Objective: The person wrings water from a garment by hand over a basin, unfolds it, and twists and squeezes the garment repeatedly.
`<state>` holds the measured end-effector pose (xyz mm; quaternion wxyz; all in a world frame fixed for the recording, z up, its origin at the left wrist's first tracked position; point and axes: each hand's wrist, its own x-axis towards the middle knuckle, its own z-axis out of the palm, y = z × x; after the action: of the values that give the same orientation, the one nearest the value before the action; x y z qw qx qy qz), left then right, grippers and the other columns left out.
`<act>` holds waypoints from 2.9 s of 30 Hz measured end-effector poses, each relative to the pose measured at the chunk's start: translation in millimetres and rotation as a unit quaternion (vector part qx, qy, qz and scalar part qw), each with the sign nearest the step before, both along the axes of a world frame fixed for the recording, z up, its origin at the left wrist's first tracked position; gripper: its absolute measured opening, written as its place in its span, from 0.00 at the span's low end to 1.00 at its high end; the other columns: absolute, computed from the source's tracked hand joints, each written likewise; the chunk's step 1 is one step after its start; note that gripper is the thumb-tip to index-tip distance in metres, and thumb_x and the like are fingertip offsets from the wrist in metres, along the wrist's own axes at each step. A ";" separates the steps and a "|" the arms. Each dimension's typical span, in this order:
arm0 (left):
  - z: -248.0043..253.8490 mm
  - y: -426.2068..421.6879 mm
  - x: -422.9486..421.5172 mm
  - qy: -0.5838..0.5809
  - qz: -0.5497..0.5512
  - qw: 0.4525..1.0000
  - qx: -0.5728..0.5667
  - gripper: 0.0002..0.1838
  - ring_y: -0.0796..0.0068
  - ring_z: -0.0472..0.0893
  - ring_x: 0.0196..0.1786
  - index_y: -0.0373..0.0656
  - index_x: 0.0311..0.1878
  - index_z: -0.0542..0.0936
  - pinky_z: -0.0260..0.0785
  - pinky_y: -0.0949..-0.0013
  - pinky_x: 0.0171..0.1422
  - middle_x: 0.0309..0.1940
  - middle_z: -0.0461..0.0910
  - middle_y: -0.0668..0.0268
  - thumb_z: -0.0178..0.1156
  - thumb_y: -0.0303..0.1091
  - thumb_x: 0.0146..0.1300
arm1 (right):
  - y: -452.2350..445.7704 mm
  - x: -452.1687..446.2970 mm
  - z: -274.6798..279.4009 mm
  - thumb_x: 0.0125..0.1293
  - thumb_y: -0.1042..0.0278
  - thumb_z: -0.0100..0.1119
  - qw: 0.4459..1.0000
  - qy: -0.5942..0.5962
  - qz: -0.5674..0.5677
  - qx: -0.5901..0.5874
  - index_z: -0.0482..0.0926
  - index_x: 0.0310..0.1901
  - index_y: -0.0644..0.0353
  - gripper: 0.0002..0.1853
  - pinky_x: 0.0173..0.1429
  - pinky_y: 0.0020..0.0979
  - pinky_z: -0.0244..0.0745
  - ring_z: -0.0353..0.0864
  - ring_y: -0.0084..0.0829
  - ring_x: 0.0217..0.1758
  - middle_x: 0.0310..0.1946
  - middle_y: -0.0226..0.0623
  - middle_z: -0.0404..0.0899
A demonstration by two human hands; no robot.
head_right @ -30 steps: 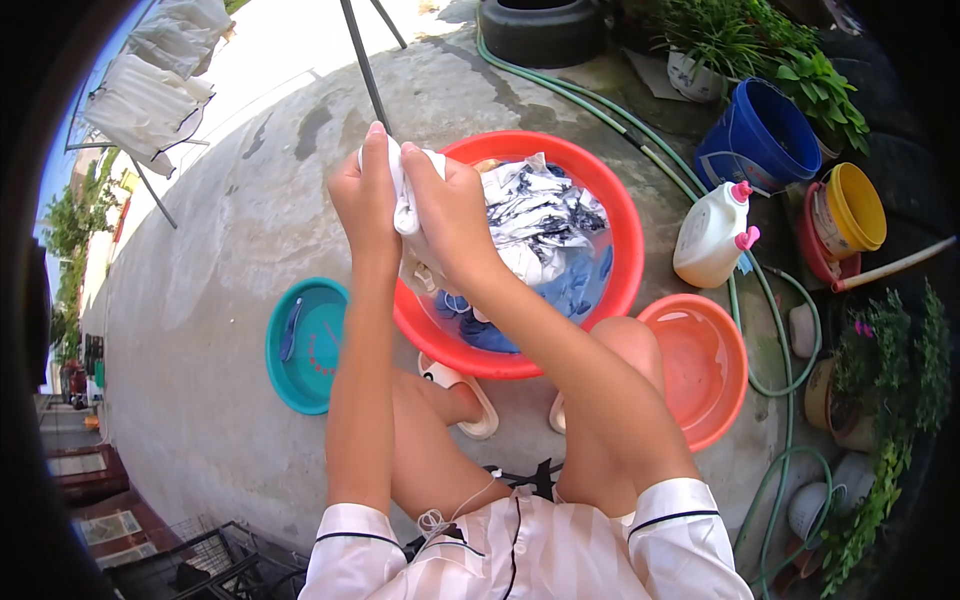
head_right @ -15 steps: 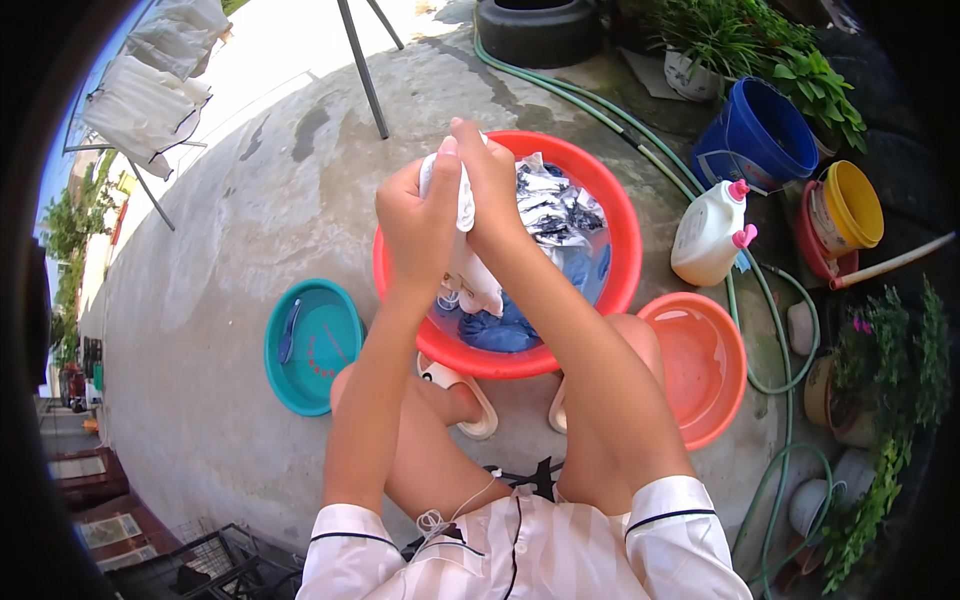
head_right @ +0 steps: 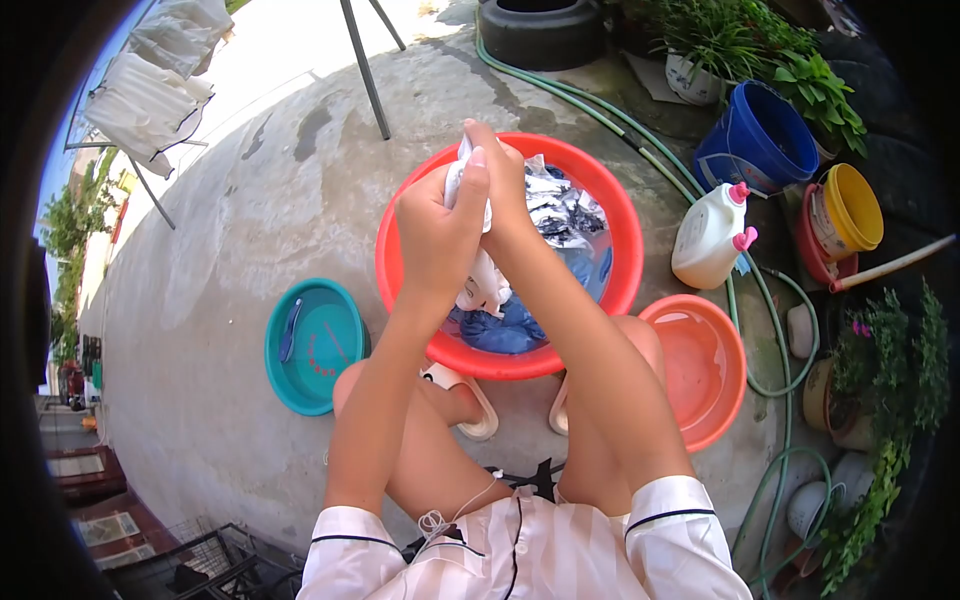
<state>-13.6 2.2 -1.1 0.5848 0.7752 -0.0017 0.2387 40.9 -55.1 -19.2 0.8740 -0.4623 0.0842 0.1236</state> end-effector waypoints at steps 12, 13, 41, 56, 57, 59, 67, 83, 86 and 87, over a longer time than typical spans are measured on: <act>-1.8 38.3 28.5 0.035 0.082 0.992 -0.087 0.23 0.80 0.66 0.17 0.34 0.17 0.71 0.57 0.69 0.22 0.10 0.68 0.66 0.53 0.43 0.61 | 20.5 -32.3 9.5 0.64 0.60 0.48 0.995 -0.102 0.014 0.008 0.75 0.29 0.60 0.13 0.30 0.19 0.64 0.71 0.15 0.26 0.24 0.26 0.73; -1.5 27.9 22.1 0.027 0.067 0.996 -0.057 0.23 0.79 0.66 0.17 0.34 0.17 0.71 0.57 0.69 0.22 0.10 0.68 0.65 0.53 0.43 0.61 | 17.3 -27.4 10.3 0.64 0.61 0.47 0.996 -0.080 -0.003 0.026 0.74 0.27 0.60 0.13 0.29 0.19 0.63 0.70 0.15 0.25 0.22 0.25 0.72; 0.9 20.6 14.4 0.022 0.033 0.996 -0.081 0.23 0.80 0.64 0.17 0.34 0.16 0.70 0.56 0.69 0.22 0.09 0.65 0.66 0.53 0.43 0.61 | 10.5 -26.5 9.9 0.62 0.58 0.50 0.998 -0.051 0.013 0.037 0.74 0.27 0.61 0.14 0.27 0.22 0.65 0.72 0.18 0.24 0.22 0.29 0.73; 0.9 1.0 -2.2 0.038 -0.029 0.999 -0.013 0.24 0.78 0.67 0.16 0.35 0.17 0.71 0.58 0.68 0.22 0.09 0.67 0.65 0.50 0.45 0.62 | -5.1 -7.3 -3.9 0.61 0.57 0.51 0.999 -0.019 -0.001 0.029 0.72 0.24 0.57 0.14 0.25 0.23 0.63 0.69 0.18 0.21 0.18 0.27 0.70; 1.2 5.2 1.4 0.035 -0.017 0.999 -0.031 0.24 0.78 0.67 0.16 0.34 0.17 0.71 0.58 0.68 0.22 0.09 0.67 0.65 0.51 0.45 0.62 | -1.9 -13.0 2.5 0.61 0.57 0.51 0.999 -0.019 0.000 0.037 0.73 0.25 0.58 0.14 0.26 0.23 0.63 0.69 0.18 0.21 0.19 0.27 0.70; 2.5 16.4 10.6 0.038 0.016 0.997 -0.060 0.24 0.78 0.67 0.16 0.34 0.17 0.71 0.58 0.68 0.22 0.10 0.67 0.64 0.51 0.44 0.62 | 6.3 -22.0 9.4 0.62 0.58 0.50 0.999 -0.036 0.010 0.033 0.74 0.26 0.59 0.14 0.27 0.22 0.63 0.70 0.16 0.22 0.20 0.27 0.72; -4.6 25.2 24.9 0.013 0.076 0.997 -0.025 0.23 0.73 0.68 0.15 0.34 0.17 0.71 0.58 0.67 0.22 0.10 0.68 0.60 0.51 0.44 0.62 | 10.2 -22.8 14.4 0.62 0.58 0.49 0.997 -0.067 0.017 -0.036 0.75 0.27 0.62 0.15 0.28 0.21 0.63 0.70 0.16 0.23 0.21 0.28 0.73; -5.6 28.3 29.6 0.013 0.101 0.995 0.021 0.23 0.63 0.71 0.15 0.35 0.17 0.73 0.59 0.64 0.22 0.10 0.69 0.55 0.52 0.44 0.60 | 11.7 -23.6 8.8 0.64 0.63 0.50 0.991 -0.123 -0.010 -0.041 0.75 0.25 0.62 0.14 0.26 0.18 0.62 0.69 0.13 0.24 0.21 0.25 0.73; -4.2 9.1 17.0 -0.011 0.048 0.997 0.063 0.22 0.63 0.71 0.15 0.35 0.18 0.73 0.60 0.64 0.22 0.10 0.70 0.56 0.52 0.45 0.60 | -2.4 -8.1 5.6 0.61 0.57 0.51 0.998 -0.051 -0.032 -0.007 0.72 0.22 0.58 0.15 0.26 0.22 0.63 0.67 0.17 0.20 0.19 0.25 0.69; -1.7 3.0 9.0 -0.019 0.024 0.997 0.076 0.22 0.62 0.71 0.15 0.36 0.18 0.74 0.60 0.64 0.22 0.10 0.70 0.56 0.52 0.45 0.60 | -5.9 -5.5 6.1 0.60 0.55 0.51 0.999 -0.027 -0.039 0.006 0.71 0.21 0.56 0.15 0.25 0.23 0.63 0.67 0.18 0.19 0.18 0.26 0.68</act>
<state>-4.6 5.3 -2.7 0.5182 0.8126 -0.0119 0.2664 35.4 -60.9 -13.0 0.8827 -0.4569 0.0778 0.0775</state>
